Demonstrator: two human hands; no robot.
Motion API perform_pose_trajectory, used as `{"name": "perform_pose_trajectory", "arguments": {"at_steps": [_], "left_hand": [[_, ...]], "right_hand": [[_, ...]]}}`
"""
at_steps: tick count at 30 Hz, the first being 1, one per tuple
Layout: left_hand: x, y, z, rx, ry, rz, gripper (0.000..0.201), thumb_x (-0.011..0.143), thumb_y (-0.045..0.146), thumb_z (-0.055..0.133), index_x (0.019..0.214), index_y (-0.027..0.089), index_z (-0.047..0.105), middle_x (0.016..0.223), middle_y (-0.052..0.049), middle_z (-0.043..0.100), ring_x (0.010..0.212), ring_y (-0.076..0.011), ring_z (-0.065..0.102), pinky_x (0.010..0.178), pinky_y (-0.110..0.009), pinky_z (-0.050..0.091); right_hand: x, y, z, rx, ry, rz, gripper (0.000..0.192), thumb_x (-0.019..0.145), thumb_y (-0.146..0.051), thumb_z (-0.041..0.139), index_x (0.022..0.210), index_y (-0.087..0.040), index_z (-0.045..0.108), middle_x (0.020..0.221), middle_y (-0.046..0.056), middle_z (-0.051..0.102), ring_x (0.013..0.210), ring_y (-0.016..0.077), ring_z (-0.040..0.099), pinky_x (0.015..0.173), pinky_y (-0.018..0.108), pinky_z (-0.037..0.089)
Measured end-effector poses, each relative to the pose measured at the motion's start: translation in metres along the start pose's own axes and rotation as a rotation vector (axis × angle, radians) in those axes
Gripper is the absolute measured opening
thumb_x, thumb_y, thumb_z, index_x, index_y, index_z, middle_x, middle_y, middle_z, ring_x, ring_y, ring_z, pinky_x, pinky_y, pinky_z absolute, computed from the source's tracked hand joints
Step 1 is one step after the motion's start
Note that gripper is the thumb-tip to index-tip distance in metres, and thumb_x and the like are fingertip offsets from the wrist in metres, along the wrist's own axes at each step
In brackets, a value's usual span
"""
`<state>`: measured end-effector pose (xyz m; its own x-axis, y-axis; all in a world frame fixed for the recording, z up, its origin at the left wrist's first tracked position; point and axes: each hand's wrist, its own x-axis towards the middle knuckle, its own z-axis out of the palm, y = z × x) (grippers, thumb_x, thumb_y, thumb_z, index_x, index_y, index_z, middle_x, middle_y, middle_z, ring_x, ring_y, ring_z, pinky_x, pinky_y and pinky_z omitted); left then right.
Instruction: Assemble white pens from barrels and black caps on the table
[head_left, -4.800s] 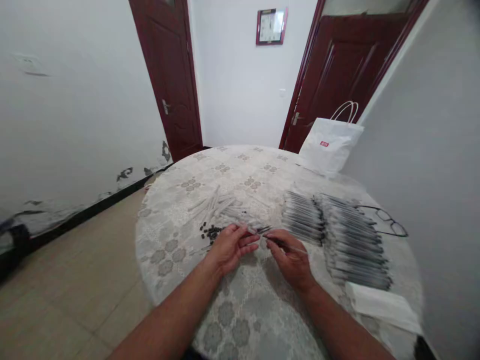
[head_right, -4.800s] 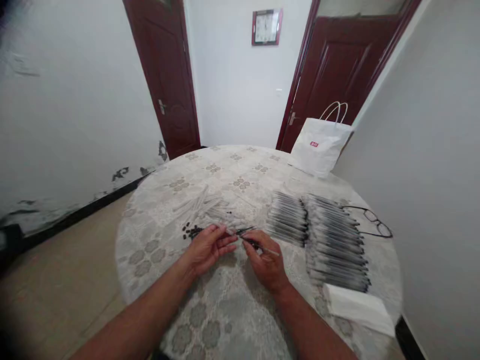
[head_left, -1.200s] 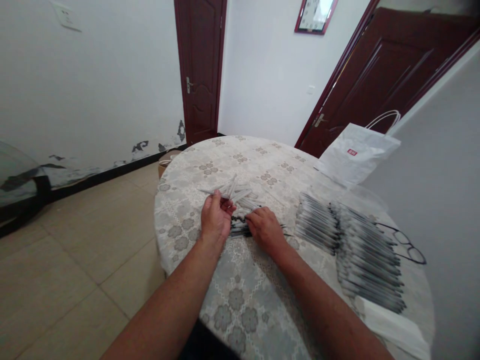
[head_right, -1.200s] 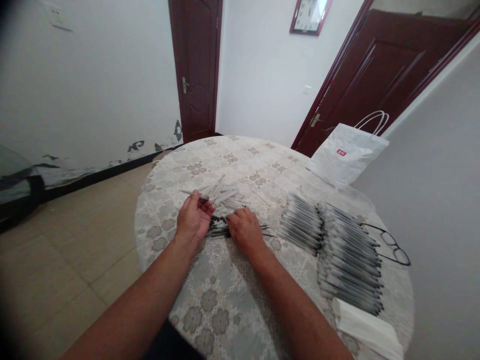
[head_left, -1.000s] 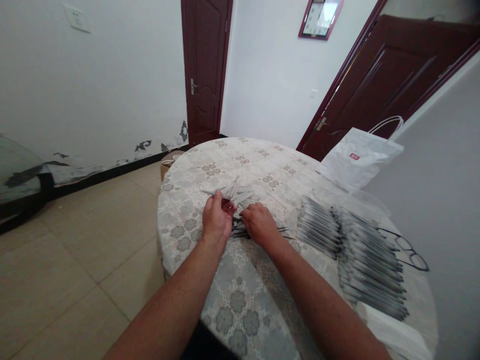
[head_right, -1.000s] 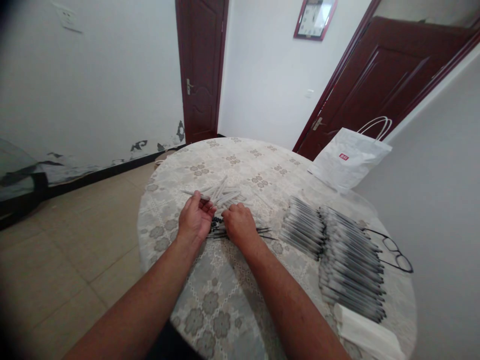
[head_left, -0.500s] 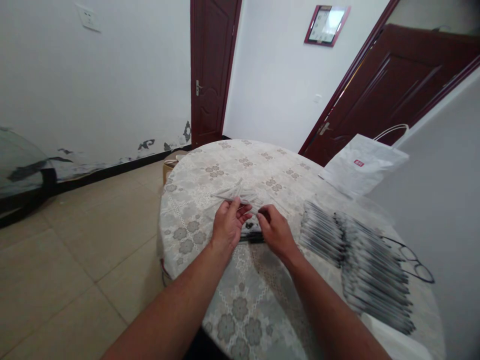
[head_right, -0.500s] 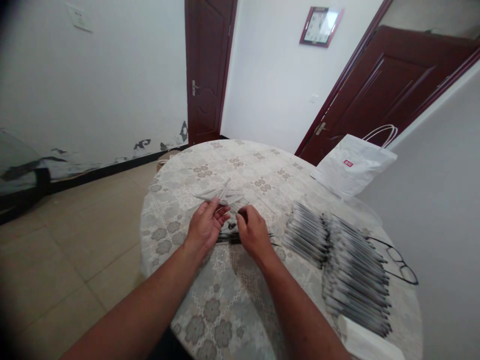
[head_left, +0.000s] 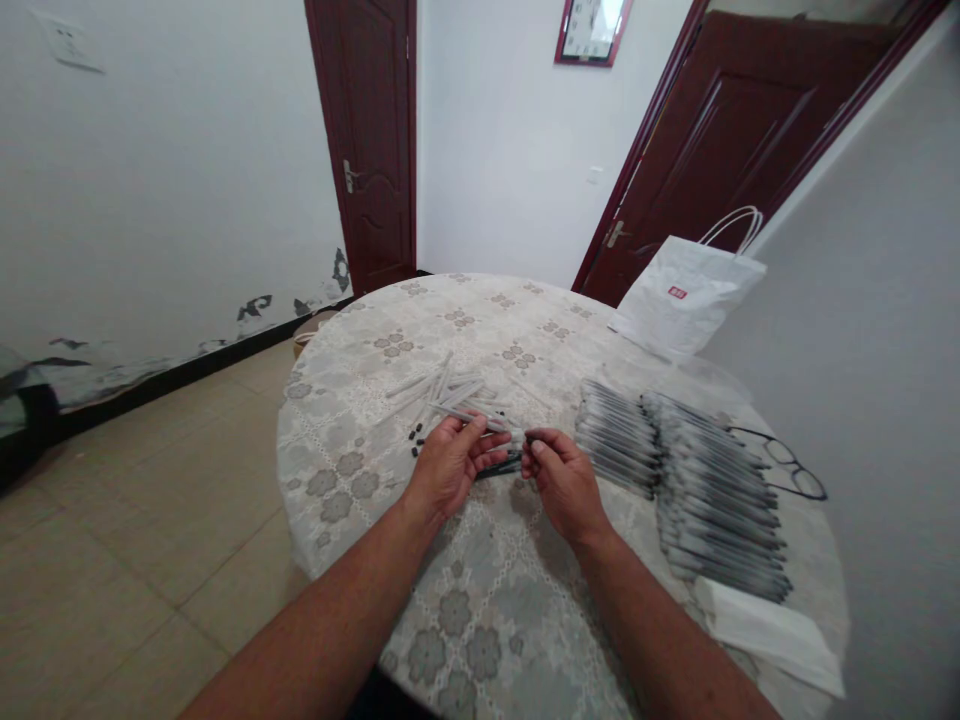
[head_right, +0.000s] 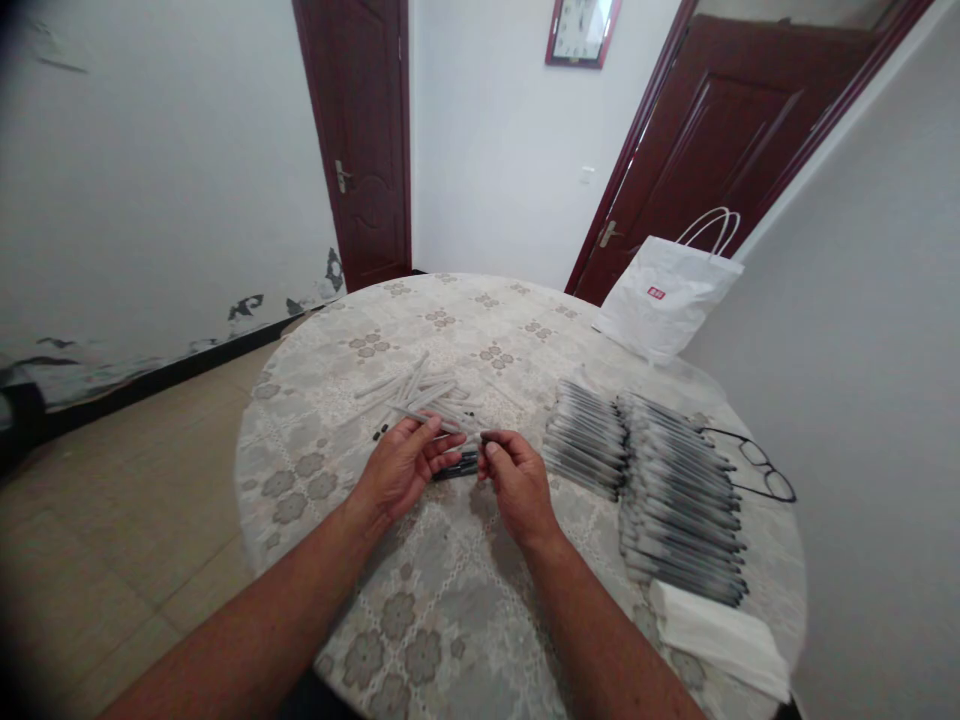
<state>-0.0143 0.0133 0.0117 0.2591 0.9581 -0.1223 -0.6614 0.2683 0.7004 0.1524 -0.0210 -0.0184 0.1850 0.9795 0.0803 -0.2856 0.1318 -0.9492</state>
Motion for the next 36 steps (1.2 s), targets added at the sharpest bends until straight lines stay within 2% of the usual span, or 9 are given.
{"name": "perform_pose_trajectory", "arguments": {"at_steps": [7,12,18,24,27,36], "left_hand": [[0.000,-0.003,-0.001,0.058,-0.028,-0.039,0.031,0.084,0.029,0.083,0.098,0.016,0.058,0.097,-0.007,0.075,0.085,-0.0228,0.078,0.067,-0.030,0.065],[0.002,-0.003,-0.003,0.077,-0.042,-0.028,0.031,0.083,0.030,0.083,0.097,0.016,0.059,0.098,-0.008,0.076,0.086,-0.0221,0.078,0.066,-0.029,0.065],[0.001,-0.002,-0.002,0.080,-0.012,-0.028,0.030,0.083,0.030,0.083,0.097,0.016,0.060,0.096,-0.008,0.076,0.085,-0.0214,0.077,0.064,-0.027,0.064],[0.001,-0.003,-0.001,0.077,-0.016,-0.044,0.029,0.083,0.029,0.083,0.098,0.016,0.061,0.096,-0.008,0.076,0.083,-0.0204,0.077,0.063,-0.026,0.063],[0.000,-0.003,-0.001,0.090,-0.025,-0.042,0.030,0.082,0.029,0.084,0.097,0.016,0.062,0.097,-0.009,0.077,0.084,-0.0206,0.077,0.065,-0.027,0.063],[-0.001,-0.006,-0.001,0.132,-0.043,-0.044,0.030,0.079,0.028,0.087,0.095,0.016,0.064,0.091,-0.008,0.077,0.085,-0.0203,0.076,0.070,-0.028,0.063]], "right_hand": [[-0.004,-0.007,0.003,0.131,-0.021,0.036,0.019,0.078,-0.031,0.077,0.091,-0.024,0.067,0.079,-0.003,0.066,0.063,0.0126,0.058,0.058,0.025,0.048],[-0.005,-0.008,0.006,0.183,-0.004,0.043,0.034,0.075,-0.035,0.084,0.105,-0.024,0.072,0.087,0.000,0.070,0.066,0.0124,0.060,0.058,0.025,0.050],[-0.002,0.000,0.002,0.066,0.030,-0.006,0.035,0.078,-0.042,0.084,0.105,-0.023,0.072,0.098,0.005,0.076,0.069,0.0147,0.064,0.057,0.026,0.052],[-0.001,0.002,-0.002,-0.148,0.050,-0.070,0.034,0.081,-0.046,0.081,0.101,-0.020,0.073,0.067,-0.002,0.066,0.056,0.0130,0.057,0.056,0.026,0.048],[-0.002,0.000,-0.002,-0.176,0.032,-0.077,0.033,0.082,-0.043,0.080,0.105,-0.020,0.075,0.071,-0.001,0.069,0.059,0.0143,0.059,0.058,0.028,0.049],[-0.006,-0.008,0.003,-0.262,0.049,-0.133,0.026,0.080,-0.040,0.081,0.096,-0.022,0.073,0.080,0.001,0.072,0.061,0.0136,0.059,0.056,0.026,0.049]]}}
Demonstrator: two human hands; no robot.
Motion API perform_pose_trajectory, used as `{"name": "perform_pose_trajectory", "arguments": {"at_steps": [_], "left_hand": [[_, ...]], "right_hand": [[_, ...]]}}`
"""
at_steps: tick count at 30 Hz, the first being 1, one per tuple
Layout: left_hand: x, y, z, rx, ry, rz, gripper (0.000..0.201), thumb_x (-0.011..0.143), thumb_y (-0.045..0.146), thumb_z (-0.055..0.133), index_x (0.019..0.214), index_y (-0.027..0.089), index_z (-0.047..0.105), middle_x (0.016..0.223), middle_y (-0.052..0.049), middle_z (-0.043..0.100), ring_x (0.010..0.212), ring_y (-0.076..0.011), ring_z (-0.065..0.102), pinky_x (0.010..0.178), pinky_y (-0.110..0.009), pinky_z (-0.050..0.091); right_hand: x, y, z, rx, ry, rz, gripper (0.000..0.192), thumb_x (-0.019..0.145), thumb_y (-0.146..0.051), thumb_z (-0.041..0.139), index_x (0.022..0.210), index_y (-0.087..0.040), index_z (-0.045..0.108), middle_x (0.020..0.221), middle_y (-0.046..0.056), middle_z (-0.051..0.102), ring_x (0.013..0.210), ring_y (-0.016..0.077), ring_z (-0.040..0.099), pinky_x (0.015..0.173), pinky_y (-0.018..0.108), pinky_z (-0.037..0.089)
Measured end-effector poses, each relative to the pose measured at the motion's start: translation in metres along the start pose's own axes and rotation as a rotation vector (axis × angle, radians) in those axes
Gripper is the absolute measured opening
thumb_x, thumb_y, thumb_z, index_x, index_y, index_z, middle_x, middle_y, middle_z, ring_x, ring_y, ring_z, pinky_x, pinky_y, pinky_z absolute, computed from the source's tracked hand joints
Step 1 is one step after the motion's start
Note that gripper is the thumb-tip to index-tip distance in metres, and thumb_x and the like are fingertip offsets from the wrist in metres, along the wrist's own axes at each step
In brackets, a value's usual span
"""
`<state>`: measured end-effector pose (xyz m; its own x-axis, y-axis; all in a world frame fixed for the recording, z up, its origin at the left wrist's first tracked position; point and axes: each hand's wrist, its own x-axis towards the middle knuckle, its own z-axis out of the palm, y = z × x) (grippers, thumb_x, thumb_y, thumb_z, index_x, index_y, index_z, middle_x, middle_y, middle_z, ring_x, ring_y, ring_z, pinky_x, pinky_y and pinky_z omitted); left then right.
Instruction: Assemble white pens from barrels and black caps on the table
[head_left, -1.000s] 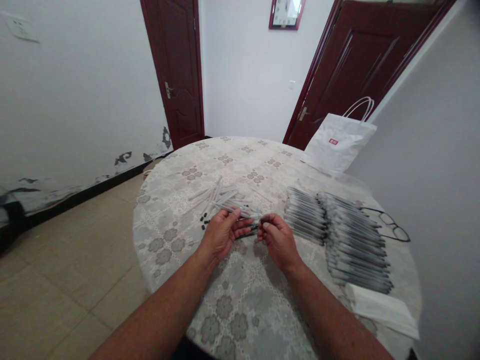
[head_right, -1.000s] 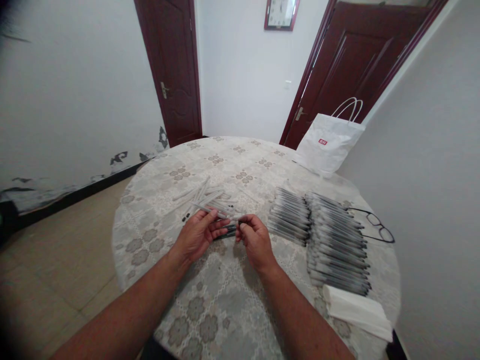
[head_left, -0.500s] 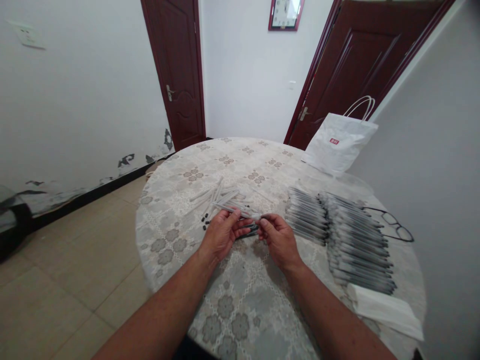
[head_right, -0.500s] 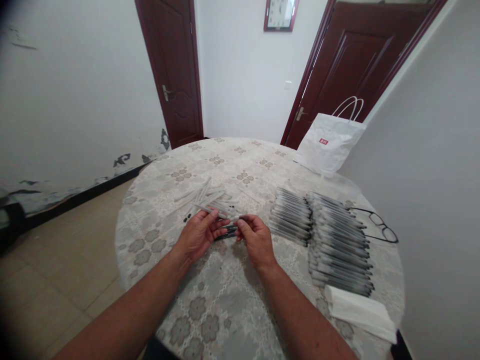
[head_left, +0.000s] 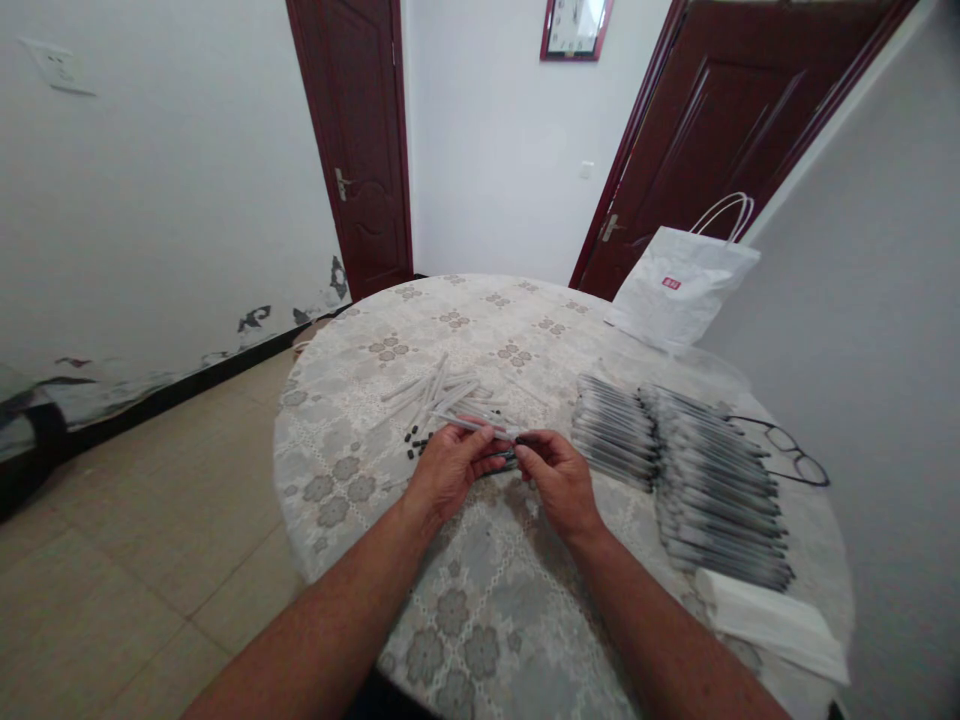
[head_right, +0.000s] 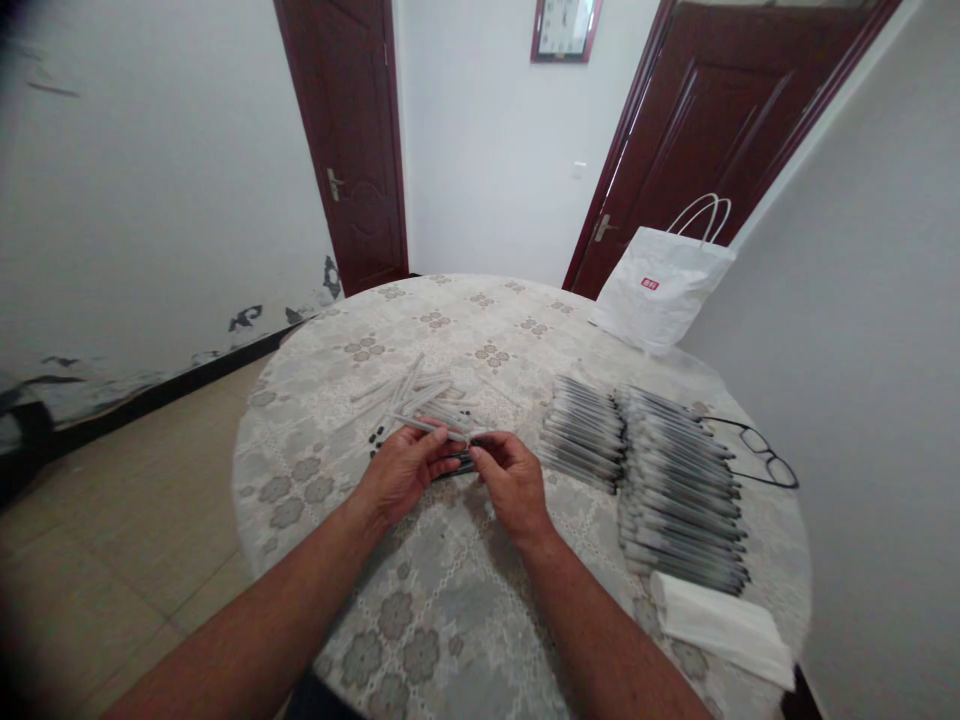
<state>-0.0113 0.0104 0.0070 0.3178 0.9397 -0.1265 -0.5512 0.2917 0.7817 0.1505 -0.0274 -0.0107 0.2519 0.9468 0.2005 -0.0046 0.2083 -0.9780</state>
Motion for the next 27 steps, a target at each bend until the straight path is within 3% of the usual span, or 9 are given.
{"name": "perform_pose_trajectory", "arguments": {"at_steps": [10,17,21,27], "left_hand": [[0.0005,-0.0016,-0.0005,0.042,0.003,-0.005,0.029,0.078,0.026,0.087,0.096,0.016,0.066,0.095,-0.009,0.076,0.084,-0.0196,0.075,0.070,-0.029,0.063],[0.0000,-0.0008,0.0002,0.069,0.015,-0.015,0.026,0.080,0.026,0.086,0.094,0.016,0.067,0.096,-0.009,0.076,0.083,-0.0182,0.075,0.071,-0.027,0.063],[0.0001,-0.0004,0.0001,0.074,0.005,-0.024,0.027,0.079,0.026,0.087,0.094,0.016,0.068,0.093,-0.009,0.076,0.082,-0.0178,0.075,0.072,-0.027,0.063],[0.0018,-0.0016,-0.0028,0.076,-0.015,-0.025,0.032,0.075,0.028,0.090,0.093,0.016,0.067,0.092,-0.008,0.076,0.084,-0.0197,0.075,0.070,-0.028,0.063]], "right_hand": [[-0.0010,0.0005,-0.0001,-0.052,-0.014,0.009,0.029,0.080,-0.044,0.081,0.097,-0.021,0.076,0.082,0.003,0.074,0.064,0.0160,0.062,0.057,0.027,0.049],[-0.0026,0.0008,-0.0004,-0.161,-0.035,-0.144,0.014,0.088,-0.033,0.072,0.098,-0.024,0.075,0.093,0.003,0.075,0.087,0.0208,0.069,0.082,0.033,0.053],[-0.0035,-0.0009,0.0002,-0.229,-0.018,-0.230,0.011,0.089,-0.032,0.069,0.095,-0.025,0.075,0.092,0.003,0.073,0.085,0.0203,0.067,0.079,0.032,0.052],[-0.0024,-0.0017,-0.0014,-0.244,-0.036,-0.172,0.015,0.093,-0.037,0.068,0.097,-0.024,0.074,0.091,0.003,0.073,0.084,0.0200,0.066,0.078,0.031,0.049]]}}
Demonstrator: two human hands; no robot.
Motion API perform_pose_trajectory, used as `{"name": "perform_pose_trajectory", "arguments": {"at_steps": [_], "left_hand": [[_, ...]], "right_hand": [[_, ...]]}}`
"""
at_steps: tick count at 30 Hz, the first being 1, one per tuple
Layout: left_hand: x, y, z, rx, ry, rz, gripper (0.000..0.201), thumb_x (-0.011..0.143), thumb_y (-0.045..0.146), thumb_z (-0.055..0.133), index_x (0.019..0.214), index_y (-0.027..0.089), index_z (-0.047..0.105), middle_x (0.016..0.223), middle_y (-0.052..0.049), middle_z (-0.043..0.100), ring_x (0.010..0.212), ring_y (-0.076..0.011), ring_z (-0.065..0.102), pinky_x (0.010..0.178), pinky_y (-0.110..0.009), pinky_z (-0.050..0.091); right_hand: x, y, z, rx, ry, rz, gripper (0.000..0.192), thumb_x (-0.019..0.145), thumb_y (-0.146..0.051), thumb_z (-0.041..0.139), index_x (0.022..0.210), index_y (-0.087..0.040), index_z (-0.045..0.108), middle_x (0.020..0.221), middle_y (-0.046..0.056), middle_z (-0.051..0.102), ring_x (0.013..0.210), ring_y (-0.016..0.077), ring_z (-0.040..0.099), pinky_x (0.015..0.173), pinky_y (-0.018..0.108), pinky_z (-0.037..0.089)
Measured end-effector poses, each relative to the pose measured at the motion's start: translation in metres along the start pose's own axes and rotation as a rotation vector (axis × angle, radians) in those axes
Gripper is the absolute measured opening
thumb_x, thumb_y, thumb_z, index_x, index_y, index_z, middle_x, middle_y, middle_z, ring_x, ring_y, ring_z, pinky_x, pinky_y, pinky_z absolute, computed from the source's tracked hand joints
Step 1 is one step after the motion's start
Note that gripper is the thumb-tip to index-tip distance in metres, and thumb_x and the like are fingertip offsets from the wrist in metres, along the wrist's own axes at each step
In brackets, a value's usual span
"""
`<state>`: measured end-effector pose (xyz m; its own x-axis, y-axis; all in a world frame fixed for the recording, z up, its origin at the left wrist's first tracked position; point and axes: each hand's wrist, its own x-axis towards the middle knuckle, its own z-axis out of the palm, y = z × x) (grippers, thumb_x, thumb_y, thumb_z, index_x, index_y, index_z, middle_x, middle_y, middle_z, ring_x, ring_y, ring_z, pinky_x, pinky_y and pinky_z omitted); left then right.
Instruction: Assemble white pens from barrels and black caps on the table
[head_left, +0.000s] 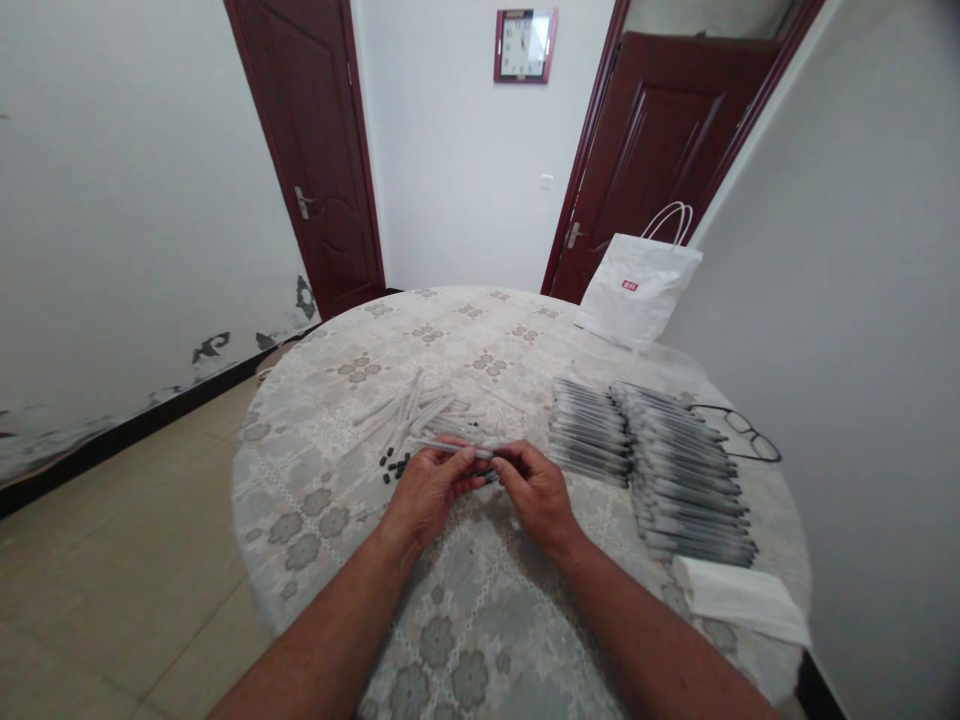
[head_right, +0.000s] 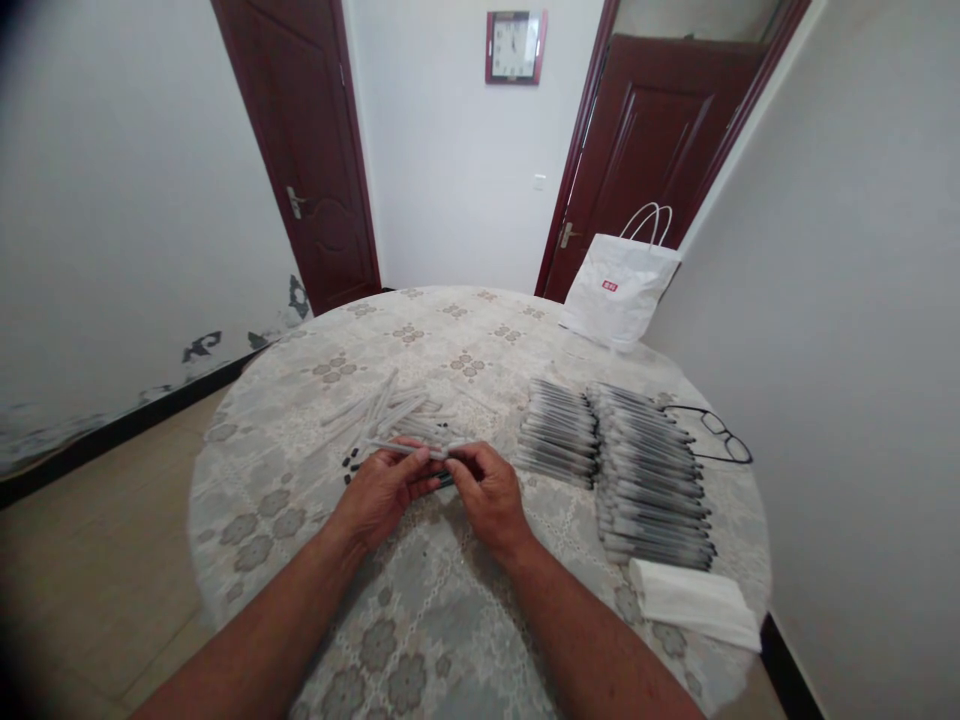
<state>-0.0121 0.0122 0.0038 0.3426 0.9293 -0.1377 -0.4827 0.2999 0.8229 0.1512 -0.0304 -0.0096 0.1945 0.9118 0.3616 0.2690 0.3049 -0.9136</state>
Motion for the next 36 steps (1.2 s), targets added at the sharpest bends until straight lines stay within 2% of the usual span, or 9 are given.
{"name": "perform_pose_trajectory", "arguments": {"at_steps": [7,12,14,17,21,28,30,34,36], "left_hand": [[-0.0009,-0.0012,0.0006,0.032,0.017,-0.030,0.035,0.073,0.028,0.091,0.096,0.015,0.067,0.088,-0.008,0.075,0.079,-0.0206,0.075,0.064,-0.028,0.062],[-0.0001,-0.0013,0.0008,0.022,0.053,0.010,0.033,0.074,0.028,0.090,0.095,0.016,0.068,0.084,-0.006,0.073,0.076,-0.0186,0.074,0.062,-0.027,0.062],[-0.0001,-0.0010,0.0006,0.025,0.049,0.010,0.034,0.073,0.028,0.091,0.094,0.016,0.068,0.084,-0.006,0.072,0.076,-0.0183,0.073,0.062,-0.026,0.061],[-0.0011,-0.0012,0.0010,0.039,0.024,-0.009,0.035,0.072,0.029,0.092,0.094,0.015,0.068,0.084,-0.006,0.073,0.076,-0.0183,0.073,0.063,-0.026,0.061],[-0.0015,-0.0028,0.0013,0.056,0.010,-0.022,0.036,0.072,0.029,0.092,0.095,0.015,0.068,0.085,-0.007,0.073,0.075,-0.0183,0.072,0.063,-0.026,0.060],[0.0003,-0.0035,0.0004,0.033,0.054,0.014,0.034,0.072,0.029,0.091,0.094,0.015,0.068,0.083,-0.005,0.072,0.075,-0.0170,0.072,0.064,-0.026,0.060],[-0.0007,-0.0032,0.0013,0.037,0.041,0.010,0.036,0.071,0.029,0.091,0.095,0.015,0.068,0.083,-0.006,0.072,0.075,-0.0175,0.072,0.063,-0.025,0.060],[-0.0014,-0.0037,0.0023,0.050,0.002,-0.019,0.038,0.070,0.028,0.092,0.095,0.014,0.067,0.087,-0.008,0.074,0.075,-0.0179,0.072,0.064,-0.026,0.059],[-0.0004,-0.0043,0.0017,0.052,0.014,-0.016,0.038,0.071,0.029,0.091,0.095,0.014,0.067,0.087,-0.008,0.074,0.075,-0.0177,0.072,0.063,-0.026,0.059]], "right_hand": [[-0.0045,0.0009,-0.0035,-0.128,-0.057,0.007,0.042,0.103,-0.048,0.049,0.073,-0.023,0.063,0.066,-0.001,0.059,0.066,0.0175,0.055,0.063,0.028,0.040],[-0.0070,0.0025,-0.0041,-0.058,-0.012,-0.033,0.021,0.098,-0.044,0.060,0.106,-0.025,0.065,0.085,0.000,0.067,0.074,0.0190,0.061,0.071,0.030,0.046],[-0.0069,0.0023,-0.0033,-0.087,-0.020,-0.059,0.020,0.094,-0.039,0.065,0.109,-0.025,0.064,0.090,0.001,0.069,0.076,0.0191,0.062,0.073,0.030,0.046],[-0.0064,0.0020,-0.0023,-0.173,-0.055,-0.066,0.015,0.098,-0.037,0.059,0.096,-0.025,0.066,0.082,0.000,0.067,0.073,0.0189,0.060,0.070,0.030,0.043],[-0.0065,0.0033,-0.0034,-0.179,-0.104,-0.007,0.039,0.105,-0.042,0.044,0.074,-0.025,0.059,0.068,0.000,0.059,0.064,0.0180,0.055,0.063,0.030,0.039],[-0.0078,0.0020,-0.0032,-0.133,-0.046,-0.052,0.018,0.096,-0.039,0.062,0.107,-0.025,0.060,0.086,0.000,0.067,0.075,0.0185,0.061,0.070,0.029,0.045],[-0.0075,0.0027,-0.0021,-0.183,-0.060,-0.044,0.016,0.099,-0.040,0.057,0.099,-0.024,0.061,0.081,0.000,0.065,0.073,0.0183,0.060,0.068,0.029,0.044],[-0.0072,0.0074,-0.0027,-0.210,-0.108,-0.006,0.038,0.105,-0.045,0.041,0.076,-0.024,0.056,0.068,-0.001,0.059,0.064,0.0174,0.054,0.061,0.028,0.039],[-0.0072,0.0094,-0.0041,-0.171,-0.101,0.005,0.039,0.106,-0.045,0.038,0.079,-0.024,0.056,0.067,-0.002,0.058,0.062,0.0171,0.054,0.060,0.028,0.039]]}}
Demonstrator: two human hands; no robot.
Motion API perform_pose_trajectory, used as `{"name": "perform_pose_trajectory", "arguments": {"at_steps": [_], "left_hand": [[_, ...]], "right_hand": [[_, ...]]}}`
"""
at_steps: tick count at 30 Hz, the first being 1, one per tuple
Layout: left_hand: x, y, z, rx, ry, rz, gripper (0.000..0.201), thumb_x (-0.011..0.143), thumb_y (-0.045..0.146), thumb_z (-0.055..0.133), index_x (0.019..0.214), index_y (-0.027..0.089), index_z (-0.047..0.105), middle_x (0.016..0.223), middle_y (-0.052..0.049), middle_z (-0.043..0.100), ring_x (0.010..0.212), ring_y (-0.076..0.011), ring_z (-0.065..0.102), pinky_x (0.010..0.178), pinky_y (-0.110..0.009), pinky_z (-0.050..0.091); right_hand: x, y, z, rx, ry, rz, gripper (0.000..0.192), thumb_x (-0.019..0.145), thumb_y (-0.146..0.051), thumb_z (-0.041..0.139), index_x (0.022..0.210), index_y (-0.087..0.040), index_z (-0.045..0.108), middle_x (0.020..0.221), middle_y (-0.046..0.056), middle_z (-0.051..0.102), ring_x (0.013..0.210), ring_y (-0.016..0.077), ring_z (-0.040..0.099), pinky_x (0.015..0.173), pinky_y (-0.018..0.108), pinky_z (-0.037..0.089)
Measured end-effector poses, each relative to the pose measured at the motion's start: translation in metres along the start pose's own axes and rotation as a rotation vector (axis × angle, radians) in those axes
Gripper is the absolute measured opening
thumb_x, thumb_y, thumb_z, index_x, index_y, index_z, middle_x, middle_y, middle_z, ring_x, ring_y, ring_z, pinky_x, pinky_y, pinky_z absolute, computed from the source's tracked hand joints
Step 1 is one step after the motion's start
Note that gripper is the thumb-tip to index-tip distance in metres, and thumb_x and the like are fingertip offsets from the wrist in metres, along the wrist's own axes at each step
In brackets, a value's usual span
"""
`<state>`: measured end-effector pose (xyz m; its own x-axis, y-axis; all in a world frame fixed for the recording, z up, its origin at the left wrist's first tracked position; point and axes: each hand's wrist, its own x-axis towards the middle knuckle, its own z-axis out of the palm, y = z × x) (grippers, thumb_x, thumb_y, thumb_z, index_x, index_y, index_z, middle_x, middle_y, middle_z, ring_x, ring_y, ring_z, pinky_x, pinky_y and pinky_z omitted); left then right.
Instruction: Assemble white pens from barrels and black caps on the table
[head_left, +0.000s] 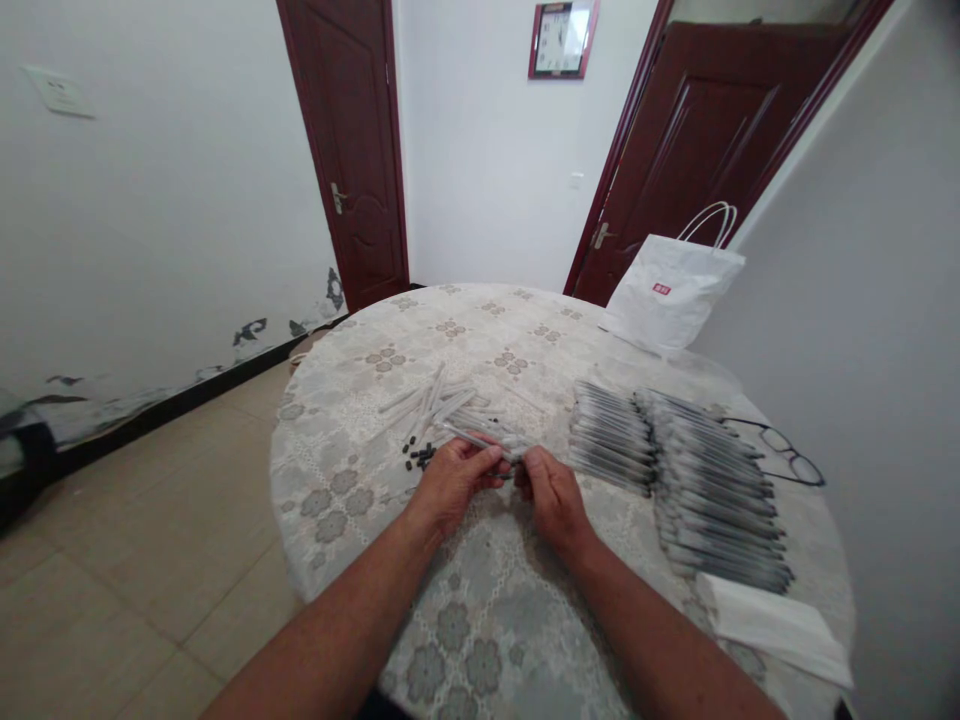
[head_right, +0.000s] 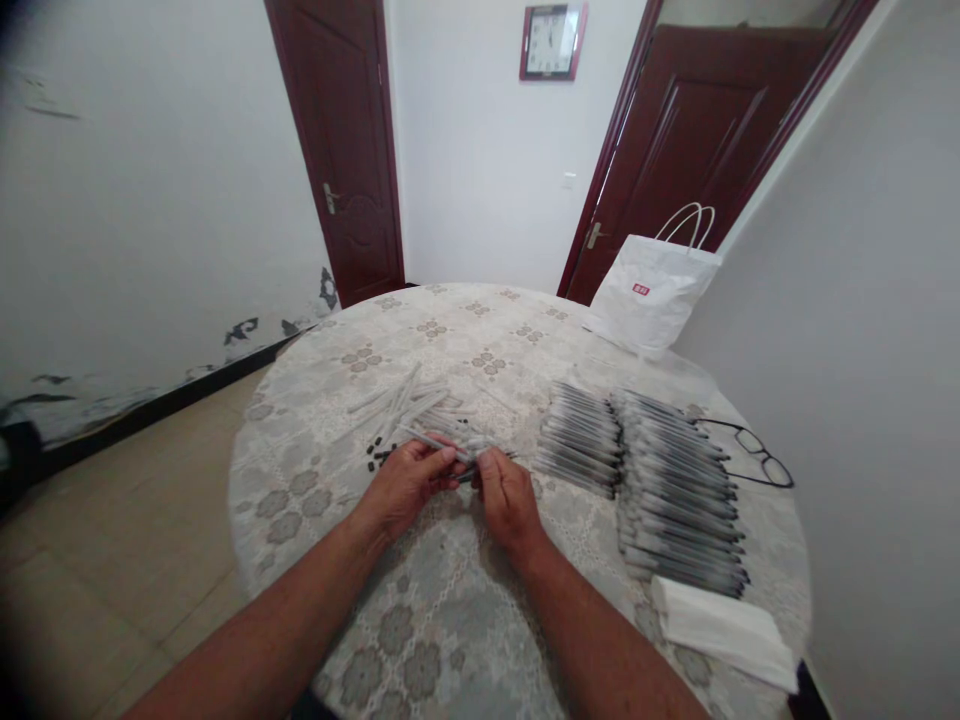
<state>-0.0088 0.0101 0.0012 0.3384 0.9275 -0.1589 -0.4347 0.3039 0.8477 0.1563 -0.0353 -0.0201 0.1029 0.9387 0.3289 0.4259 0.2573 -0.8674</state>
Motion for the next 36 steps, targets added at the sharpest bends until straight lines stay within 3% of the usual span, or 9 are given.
{"name": "perform_pose_trajectory", "arguments": {"at_steps": [3,5,8,12,17,23,28,31,36], "left_hand": [[0.002,-0.001,-0.002,-0.009,0.039,0.021,0.038,0.071,0.031,0.091,0.096,0.015,0.067,0.086,-0.006,0.073,0.075,-0.0171,0.072,0.064,-0.026,0.060],[0.002,-0.001,-0.002,-0.003,0.039,0.025,0.038,0.071,0.031,0.091,0.097,0.016,0.067,0.086,-0.005,0.073,0.076,-0.0170,0.071,0.065,-0.027,0.060],[0.002,-0.001,-0.002,0.012,0.014,0.017,0.041,0.069,0.033,0.092,0.096,0.015,0.067,0.086,-0.006,0.073,0.076,-0.0174,0.071,0.063,-0.026,0.059],[0.002,-0.002,-0.002,0.019,-0.004,0.006,0.043,0.067,0.034,0.094,0.095,0.014,0.067,0.086,-0.007,0.073,0.077,-0.0182,0.071,0.062,-0.026,0.058],[0.003,-0.001,-0.003,0.011,0.030,0.037,0.041,0.069,0.035,0.092,0.096,0.015,0.068,0.087,-0.006,0.072,0.078,-0.0172,0.071,0.064,-0.026,0.059],[0.003,0.000,-0.003,0.035,0.009,0.028,0.039,0.070,0.034,0.092,0.096,0.015,0.069,0.086,-0.006,0.071,0.079,-0.0181,0.071,0.064,-0.026,0.060],[0.004,-0.003,-0.004,0.020,0.018,0.030,0.040,0.070,0.035,0.092,0.096,0.016,0.069,0.087,-0.006,0.072,0.078,-0.0173,0.071,0.065,-0.026,0.059],[0.003,-0.003,-0.004,0.029,0.001,0.033,0.039,0.070,0.034,0.092,0.095,0.015,0.069,0.087,-0.006,0.073,0.077,-0.0175,0.071,0.063,-0.025,0.058],[0.000,-0.002,0.000,0.034,-0.018,0.022,0.044,0.066,0.036,0.094,0.094,0.015,0.067,0.085,-0.006,0.074,0.075,-0.0182,0.072,0.063,-0.026,0.057]], "right_hand": [[0.000,0.000,-0.001,0.018,0.051,-0.027,0.021,0.101,-0.044,0.051,0.099,-0.024,0.059,0.078,-0.002,0.063,0.067,0.0172,0.057,0.065,0.028,0.043],[0.000,-0.001,-0.001,-0.002,0.054,-0.052,0.019,0.097,-0.041,0.058,0.106,-0.024,0.058,0.084,-0.001,0.065,0.072,0.0177,0.059,0.069,0.028,0.045],[0.000,-0.004,0.000,-0.063,0.012,-0.068,0.019,0.101,-0.040,0.052,0.096,-0.024,0.060,0.079,0.000,0.063,0.072,0.0181,0.058,0.069,0.029,0.043],[0.001,-0.003,0.000,-0.061,-0.020,-0.046,0.038,0.106,-0.043,0.040,0.077,-0.023,0.056,0.069,-0.001,0.057,0.065,0.0170,0.054,0.063,0.029,0.040],[0.001,-0.005,-0.001,-0.002,0.053,-0.071,0.019,0.098,-0.040,0.057,0.105,-0.023,0.059,0.084,-0.001,0.064,0.073,0.0169,0.059,0.069,0.028,0.044],[0.001,-0.009,0.000,-0.082,0.005,-0.036,0.023,0.102,-0.039,0.047,0.089,-0.023,0.058,0.074,-0.002,0.060,0.069,0.0171,0.056,0.065,0.028,0.041],[0.001,-0.009,-0.002,-0.082,0.055,-0.103,0.016,0.100,-0.038,0.052,0.104,-0.023,0.057,0.084,-0.001,0.061,0.075,0.0173,0.058,0.071,0.029,0.044],[0.001,-0.008,-0.004,-0.142,0.024,-0.140,0.017,0.102,-0.037,0.049,0.101,-0.023,0.058,0.085,0.000,0.061,0.076,0.0177,0.058,0.073,0.030,0.043],[-0.002,-0.005,-0.002,-0.182,-0.006,-0.076,0.021,0.104,-0.039,0.041,0.100,-0.024,0.053,0.078,0.000,0.060,0.072,0.0194,0.059,0.067,0.031,0.042]]}}
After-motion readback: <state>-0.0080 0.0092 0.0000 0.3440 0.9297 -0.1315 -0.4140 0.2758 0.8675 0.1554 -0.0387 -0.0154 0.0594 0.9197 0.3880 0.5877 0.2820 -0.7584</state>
